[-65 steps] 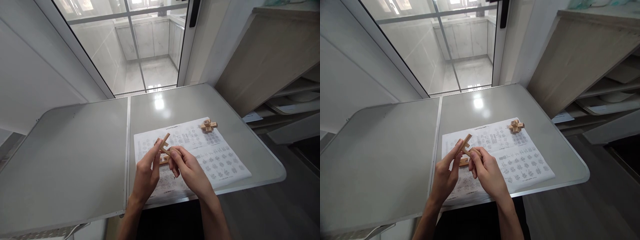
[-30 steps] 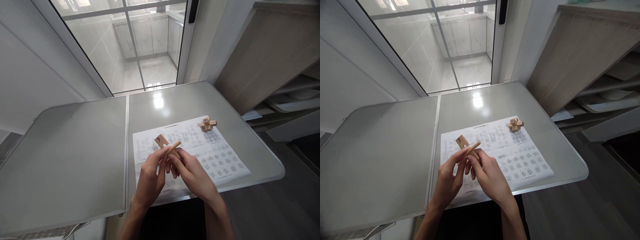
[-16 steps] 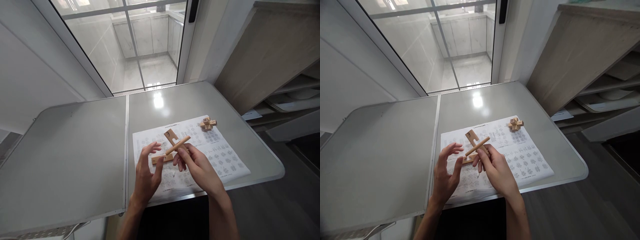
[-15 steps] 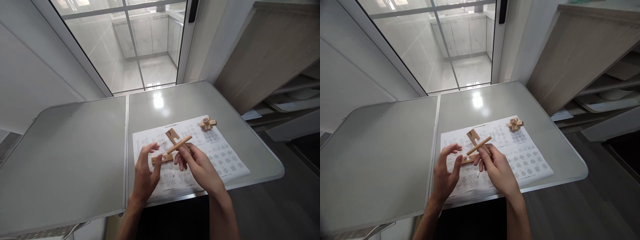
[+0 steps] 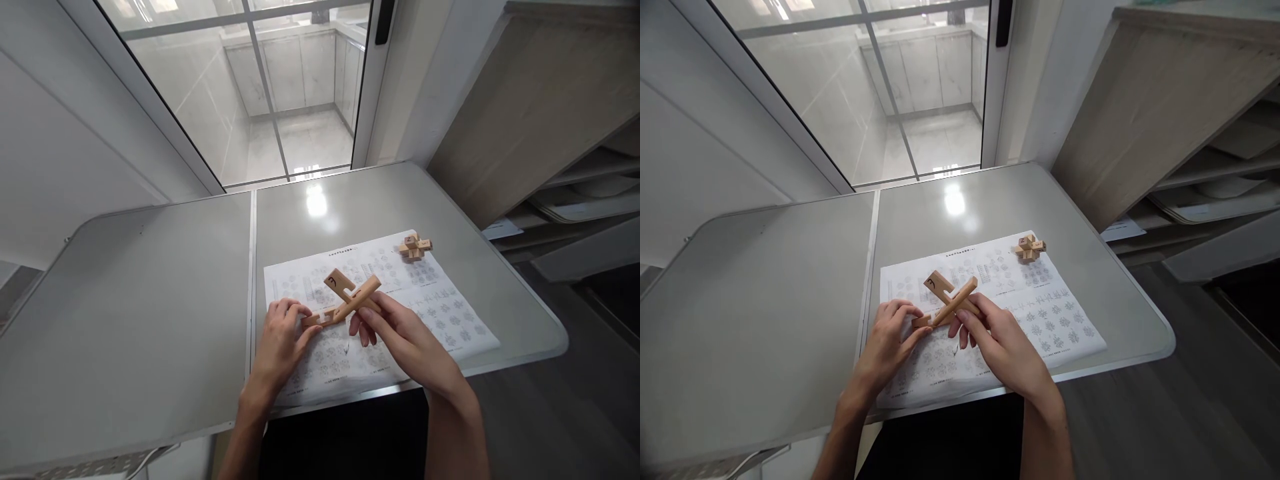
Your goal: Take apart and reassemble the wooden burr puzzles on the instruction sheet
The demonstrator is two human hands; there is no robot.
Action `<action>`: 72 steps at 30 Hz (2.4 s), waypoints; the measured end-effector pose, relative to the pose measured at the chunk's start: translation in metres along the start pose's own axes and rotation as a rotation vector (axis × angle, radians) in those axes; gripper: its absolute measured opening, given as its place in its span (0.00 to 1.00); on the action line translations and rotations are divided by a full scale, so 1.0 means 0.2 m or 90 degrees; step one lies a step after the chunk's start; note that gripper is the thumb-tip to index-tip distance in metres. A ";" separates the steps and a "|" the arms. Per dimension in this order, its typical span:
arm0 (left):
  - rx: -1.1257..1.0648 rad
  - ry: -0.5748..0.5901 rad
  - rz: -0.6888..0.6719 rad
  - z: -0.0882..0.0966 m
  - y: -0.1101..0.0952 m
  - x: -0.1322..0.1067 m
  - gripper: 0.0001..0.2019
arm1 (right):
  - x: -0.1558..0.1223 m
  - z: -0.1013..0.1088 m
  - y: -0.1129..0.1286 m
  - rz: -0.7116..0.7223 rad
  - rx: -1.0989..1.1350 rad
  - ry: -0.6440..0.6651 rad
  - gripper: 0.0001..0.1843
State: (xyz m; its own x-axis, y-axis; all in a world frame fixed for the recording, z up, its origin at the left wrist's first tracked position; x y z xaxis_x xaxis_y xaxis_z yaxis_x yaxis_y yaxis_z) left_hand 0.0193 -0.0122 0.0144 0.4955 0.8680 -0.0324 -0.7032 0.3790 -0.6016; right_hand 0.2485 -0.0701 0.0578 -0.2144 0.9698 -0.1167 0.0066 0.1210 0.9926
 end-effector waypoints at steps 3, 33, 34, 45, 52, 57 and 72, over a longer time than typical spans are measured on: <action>-0.047 0.007 0.006 0.02 -0.01 0.00 0.04 | -0.01 0.00 0.02 0.004 -0.011 0.002 0.20; -0.460 0.067 0.059 0.47 -0.36 0.19 0.16 | 0.05 -0.14 0.05 0.062 -0.142 0.089 0.10; -0.458 0.080 0.058 0.47 -0.36 0.19 0.16 | 0.05 -0.14 0.05 0.069 -0.146 0.086 0.09; -0.465 0.117 0.077 0.42 -0.40 0.19 0.15 | 0.03 -0.15 0.06 0.121 -0.186 0.070 0.09; -0.512 0.095 0.131 0.38 -0.40 0.17 0.18 | 0.03 -0.14 0.07 0.123 -0.221 0.023 0.08; -0.488 0.038 0.114 0.39 -0.40 0.18 0.18 | 0.03 -0.14 0.08 0.125 -0.221 0.021 0.09; -0.373 0.123 0.083 0.34 -0.33 0.18 0.22 | 0.02 -0.10 0.07 0.107 -0.199 -0.042 0.10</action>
State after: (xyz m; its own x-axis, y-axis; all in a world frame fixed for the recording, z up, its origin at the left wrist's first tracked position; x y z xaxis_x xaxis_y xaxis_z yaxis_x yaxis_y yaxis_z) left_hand 0.0484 0.0159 0.1062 0.5460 0.8009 -0.2459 -0.3947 -0.0130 -0.9187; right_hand 0.2292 -0.0687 0.0719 -0.1715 0.9835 0.0575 -0.2643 -0.1021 0.9590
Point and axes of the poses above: each hand's wrist, its own x-axis towards the middle knuckle, its own z-axis out of the back of the hand, y = z × x, the point moved 3 cm from there along x, towards the middle knuckle, and after that the axes turned 7 degrees about y, right-handed, at the moved point
